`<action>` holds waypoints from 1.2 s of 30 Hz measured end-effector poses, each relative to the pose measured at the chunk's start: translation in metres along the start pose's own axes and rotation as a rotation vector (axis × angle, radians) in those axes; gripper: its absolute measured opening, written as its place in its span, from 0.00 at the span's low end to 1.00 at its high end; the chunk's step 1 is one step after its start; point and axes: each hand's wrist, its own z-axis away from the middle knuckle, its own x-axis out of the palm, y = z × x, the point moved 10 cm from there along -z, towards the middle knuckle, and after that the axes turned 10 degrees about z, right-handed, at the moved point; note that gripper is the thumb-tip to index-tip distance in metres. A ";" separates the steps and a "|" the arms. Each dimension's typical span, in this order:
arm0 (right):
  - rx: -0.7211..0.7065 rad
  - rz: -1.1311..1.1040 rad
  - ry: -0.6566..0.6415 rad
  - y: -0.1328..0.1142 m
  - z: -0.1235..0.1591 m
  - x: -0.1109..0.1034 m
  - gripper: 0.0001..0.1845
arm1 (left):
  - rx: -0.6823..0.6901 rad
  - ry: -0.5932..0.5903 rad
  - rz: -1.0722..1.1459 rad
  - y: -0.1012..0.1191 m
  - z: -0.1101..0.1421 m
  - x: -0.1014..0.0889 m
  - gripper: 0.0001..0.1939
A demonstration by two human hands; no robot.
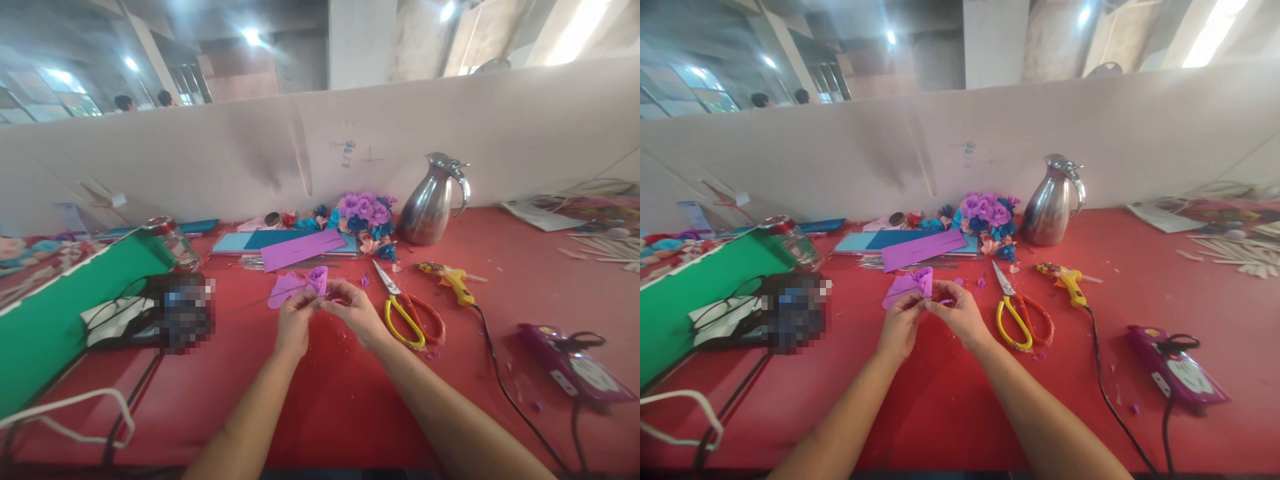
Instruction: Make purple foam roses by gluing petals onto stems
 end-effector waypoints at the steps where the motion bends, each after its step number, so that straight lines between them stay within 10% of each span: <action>1: -0.001 0.007 0.007 -0.001 0.000 -0.001 0.17 | -0.010 0.006 0.020 0.000 0.000 0.000 0.09; 21: -0.375 0.162 -0.101 -0.025 0.002 0.004 0.06 | 0.310 -0.109 -0.319 0.037 0.007 0.011 0.06; 27: -0.361 0.160 -0.132 -0.035 0.008 0.009 0.16 | 0.306 -0.156 -0.230 0.033 0.004 0.008 0.05; 36: -0.353 0.376 0.175 -0.050 0.019 -0.009 0.07 | 0.127 -0.076 -0.053 0.017 0.001 0.005 0.06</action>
